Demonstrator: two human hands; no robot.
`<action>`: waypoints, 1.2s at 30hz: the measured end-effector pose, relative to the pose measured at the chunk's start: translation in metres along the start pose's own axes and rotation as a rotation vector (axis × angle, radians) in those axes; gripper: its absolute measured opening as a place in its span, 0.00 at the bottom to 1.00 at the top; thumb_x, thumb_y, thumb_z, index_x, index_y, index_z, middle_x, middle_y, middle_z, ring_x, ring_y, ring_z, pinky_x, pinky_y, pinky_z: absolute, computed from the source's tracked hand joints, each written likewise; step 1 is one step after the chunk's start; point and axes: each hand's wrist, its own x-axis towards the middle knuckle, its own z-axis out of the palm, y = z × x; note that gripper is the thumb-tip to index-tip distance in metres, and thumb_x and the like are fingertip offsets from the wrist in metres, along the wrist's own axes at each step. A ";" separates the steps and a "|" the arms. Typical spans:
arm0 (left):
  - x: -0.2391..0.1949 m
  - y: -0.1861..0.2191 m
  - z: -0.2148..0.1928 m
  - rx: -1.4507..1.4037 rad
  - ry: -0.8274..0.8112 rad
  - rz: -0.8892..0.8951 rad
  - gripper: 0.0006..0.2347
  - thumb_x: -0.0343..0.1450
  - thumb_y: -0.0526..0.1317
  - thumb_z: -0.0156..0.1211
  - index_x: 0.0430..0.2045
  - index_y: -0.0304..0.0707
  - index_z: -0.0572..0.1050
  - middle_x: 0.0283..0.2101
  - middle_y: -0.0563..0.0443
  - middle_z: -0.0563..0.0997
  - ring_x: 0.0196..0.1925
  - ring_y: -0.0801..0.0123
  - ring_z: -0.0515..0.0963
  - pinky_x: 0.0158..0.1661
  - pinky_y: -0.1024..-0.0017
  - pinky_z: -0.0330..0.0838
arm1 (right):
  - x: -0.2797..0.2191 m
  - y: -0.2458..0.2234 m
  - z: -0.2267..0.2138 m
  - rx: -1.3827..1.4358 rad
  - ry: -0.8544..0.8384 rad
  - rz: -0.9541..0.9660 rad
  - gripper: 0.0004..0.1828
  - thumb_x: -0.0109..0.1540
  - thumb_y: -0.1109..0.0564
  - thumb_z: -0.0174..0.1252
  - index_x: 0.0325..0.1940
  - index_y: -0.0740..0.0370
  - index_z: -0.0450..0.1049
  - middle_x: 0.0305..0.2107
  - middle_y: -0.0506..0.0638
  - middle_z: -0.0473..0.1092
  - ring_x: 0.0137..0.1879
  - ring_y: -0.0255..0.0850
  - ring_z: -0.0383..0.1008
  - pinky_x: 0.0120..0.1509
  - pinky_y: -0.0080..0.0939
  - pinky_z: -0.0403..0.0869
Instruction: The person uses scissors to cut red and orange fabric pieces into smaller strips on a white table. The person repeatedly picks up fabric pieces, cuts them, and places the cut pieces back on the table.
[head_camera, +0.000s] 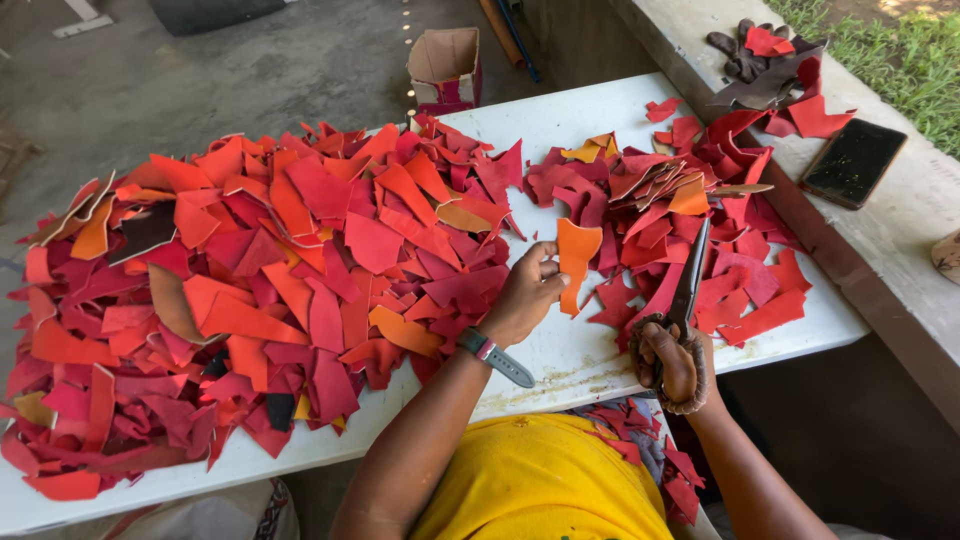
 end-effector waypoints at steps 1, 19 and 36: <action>-0.006 0.008 0.000 -0.172 -0.010 -0.017 0.19 0.73 0.25 0.53 0.60 0.28 0.61 0.52 0.39 0.80 0.50 0.67 0.81 0.46 0.67 0.77 | 0.000 0.001 -0.001 -0.007 0.009 0.016 0.18 0.67 0.55 0.52 0.24 0.66 0.65 0.16 0.54 0.64 0.17 0.40 0.63 0.22 0.39 0.63; -0.053 0.078 0.016 0.286 0.119 0.276 0.42 0.68 0.23 0.60 0.74 0.41 0.39 0.46 0.45 0.77 0.53 0.70 0.78 0.41 0.75 0.79 | 0.004 0.016 -0.006 -0.043 0.026 0.060 0.18 0.67 0.54 0.54 0.25 0.66 0.67 0.18 0.50 0.63 0.18 0.39 0.64 0.22 0.39 0.63; -0.053 0.069 0.012 0.022 0.047 0.172 0.44 0.68 0.24 0.57 0.76 0.49 0.35 0.52 0.36 0.75 0.46 0.71 0.78 0.41 0.73 0.80 | 0.005 0.020 -0.008 -0.074 0.041 0.083 0.18 0.66 0.54 0.54 0.26 0.66 0.67 0.17 0.53 0.65 0.17 0.40 0.64 0.21 0.39 0.62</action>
